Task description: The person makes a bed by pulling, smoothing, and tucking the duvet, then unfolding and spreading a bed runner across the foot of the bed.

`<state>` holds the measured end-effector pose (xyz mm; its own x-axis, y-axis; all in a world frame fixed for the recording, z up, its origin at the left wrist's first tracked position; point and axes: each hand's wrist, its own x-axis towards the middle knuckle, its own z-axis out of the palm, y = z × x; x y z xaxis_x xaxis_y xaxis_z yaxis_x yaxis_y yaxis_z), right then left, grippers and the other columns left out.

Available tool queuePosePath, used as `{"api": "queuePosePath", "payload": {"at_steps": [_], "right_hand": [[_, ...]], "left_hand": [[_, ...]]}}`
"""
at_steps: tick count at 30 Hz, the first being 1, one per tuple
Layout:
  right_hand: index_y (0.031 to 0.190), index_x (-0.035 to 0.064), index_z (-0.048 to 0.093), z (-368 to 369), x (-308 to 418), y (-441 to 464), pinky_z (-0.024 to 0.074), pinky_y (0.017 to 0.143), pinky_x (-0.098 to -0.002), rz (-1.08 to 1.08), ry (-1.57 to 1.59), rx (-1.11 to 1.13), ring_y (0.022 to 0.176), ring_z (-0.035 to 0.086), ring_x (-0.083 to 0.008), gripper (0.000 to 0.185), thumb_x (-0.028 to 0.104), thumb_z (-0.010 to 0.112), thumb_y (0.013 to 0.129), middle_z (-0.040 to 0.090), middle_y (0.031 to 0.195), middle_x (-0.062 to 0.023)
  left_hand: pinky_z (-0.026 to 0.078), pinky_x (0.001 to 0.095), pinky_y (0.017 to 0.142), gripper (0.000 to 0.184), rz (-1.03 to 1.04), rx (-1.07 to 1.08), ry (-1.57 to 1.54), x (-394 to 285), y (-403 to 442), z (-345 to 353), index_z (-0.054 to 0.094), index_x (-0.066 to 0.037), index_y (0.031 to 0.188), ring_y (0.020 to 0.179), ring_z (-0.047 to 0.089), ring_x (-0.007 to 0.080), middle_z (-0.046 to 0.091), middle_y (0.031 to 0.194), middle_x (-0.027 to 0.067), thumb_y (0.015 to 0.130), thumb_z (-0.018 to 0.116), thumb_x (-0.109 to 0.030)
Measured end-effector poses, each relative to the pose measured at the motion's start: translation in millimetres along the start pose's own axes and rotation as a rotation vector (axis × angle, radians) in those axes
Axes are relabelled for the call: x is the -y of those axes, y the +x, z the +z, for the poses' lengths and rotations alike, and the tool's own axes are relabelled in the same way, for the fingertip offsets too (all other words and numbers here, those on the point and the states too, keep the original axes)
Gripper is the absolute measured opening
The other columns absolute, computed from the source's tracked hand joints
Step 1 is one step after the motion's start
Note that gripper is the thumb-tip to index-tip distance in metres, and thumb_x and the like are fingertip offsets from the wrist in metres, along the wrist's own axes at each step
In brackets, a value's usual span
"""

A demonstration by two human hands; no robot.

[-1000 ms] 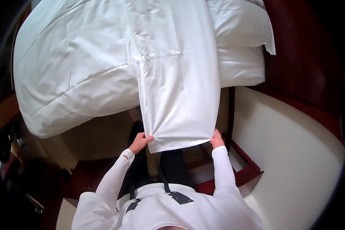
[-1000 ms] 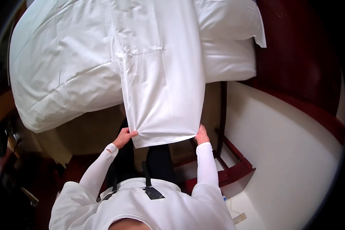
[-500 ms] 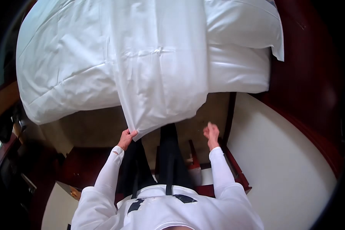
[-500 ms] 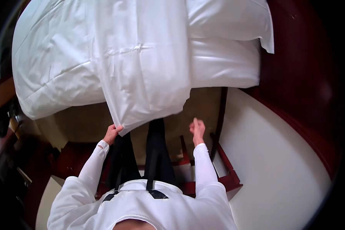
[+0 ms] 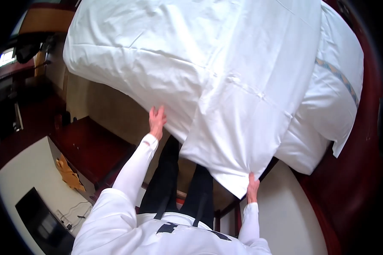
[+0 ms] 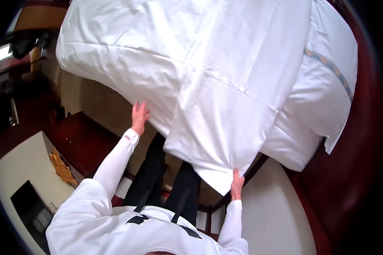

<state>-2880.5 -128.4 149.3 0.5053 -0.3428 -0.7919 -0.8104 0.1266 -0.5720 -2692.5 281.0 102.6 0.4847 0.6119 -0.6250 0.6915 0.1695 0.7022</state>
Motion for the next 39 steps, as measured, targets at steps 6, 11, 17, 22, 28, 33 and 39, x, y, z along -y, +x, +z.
{"api": "queuePosePath", "payload": {"at_steps": [6,11,17,22,28,33,39], "right_hand": [[0.104,-0.0094,0.054,-1.2,19.8,-20.5,0.0398,0.08,-0.0286,-0.079,-0.087,-0.048,0.088,0.053,-0.0171,0.038,0.025,0.051,0.088,0.059,0.098,-0.0101],[0.108,-0.0091,0.052,7.6,16.3,-21.0,0.0409,0.079,-0.028,-0.075,-0.157,-0.088,0.087,0.052,-0.0169,0.04,0.025,0.052,0.087,0.057,0.102,-0.0093],[0.109,-0.0092,0.051,9.7,17.9,-22.5,0.041,0.079,-0.0283,-0.032,-0.106,-0.074,0.089,0.053,-0.0177,0.039,0.023,0.052,0.087,0.057,0.102,-0.0105],[0.11,-0.0092,0.051,11.1,21.8,-28.1,0.0415,0.079,-0.0287,0.05,-0.059,-0.016,0.089,0.053,-0.0177,0.039,0.023,0.052,0.087,0.057,0.104,-0.0104],[0.109,-0.0083,0.052,18.0,34.9,-40.3,0.0431,0.074,-0.0277,0.0,-0.049,-0.05,0.086,0.054,-0.0153,0.04,0.025,0.053,0.087,0.058,0.1,-0.0089],[0.115,-0.0072,0.047,19.0,46.2,-46.0,0.0423,0.079,-0.0282,0.046,-0.173,-0.099,0.091,0.054,-0.0173,0.042,0.024,0.052,0.088,0.056,0.105,-0.0094],[0.105,-0.0089,0.054,36.8,51.7,-50.9,0.0417,0.072,-0.0279,0.048,-0.106,-0.134,0.081,0.051,-0.0138,0.041,0.027,0.056,0.086,0.057,0.096,-0.0067]], "left_hand": [[0.048,0.0253,0.051,0.048,-0.112,-0.07,-0.225,-32.8,25.8,36.2,0.039,0.002,0.113,0.061,0.057,0.015,0.058,0.083,0.0093,0.076,0.065,-0.017],[0.048,0.0252,0.051,0.031,-0.205,-0.087,-0.397,-31.9,14.3,16.8,0.045,0.003,0.103,0.06,0.056,0.0137,0.056,0.077,0.008,0.077,0.061,-0.006],[0.04,0.0204,0.053,0.016,-0.321,0.155,-0.574,-80.0,-21.0,-9.1,0.054,-0.004,0.093,0.059,0.05,0.009,0.055,0.081,0.0016,0.077,0.059,-0.004],[0.039,0.0204,0.061,0.018,0.082,0.554,-0.583,-186.5,-29.9,20.5,0.059,-0.005,0.094,0.064,0.047,0.0068,0.055,0.079,-0.0021,0.077,0.061,-0.011],[0.043,0.0397,0.073,0.028,1.018,0.346,0.562,-98.5,102.1,29.8,0.045,0.001,0.104,0.081,0.051,0.0353,0.053,0.082,0.0172,0.077,0.05,-0.002],[0.042,0.0386,0.084,0.029,1.467,0.362,0.818,-97.3,101.1,-7.0,0.055,-0.003,0.093,0.098,0.048,0.03,0.052,0.101,0.0117,0.065,0.056,0.003],[0.044,0.0371,0.08,0.021,1.524,0.505,0.925,-117.0,117.4,3.2,0.057,-0.004,0.087,0.094,0.05,0.0263,0.055,0.093,0.0082,0.067,0.055,-0.001]]}}
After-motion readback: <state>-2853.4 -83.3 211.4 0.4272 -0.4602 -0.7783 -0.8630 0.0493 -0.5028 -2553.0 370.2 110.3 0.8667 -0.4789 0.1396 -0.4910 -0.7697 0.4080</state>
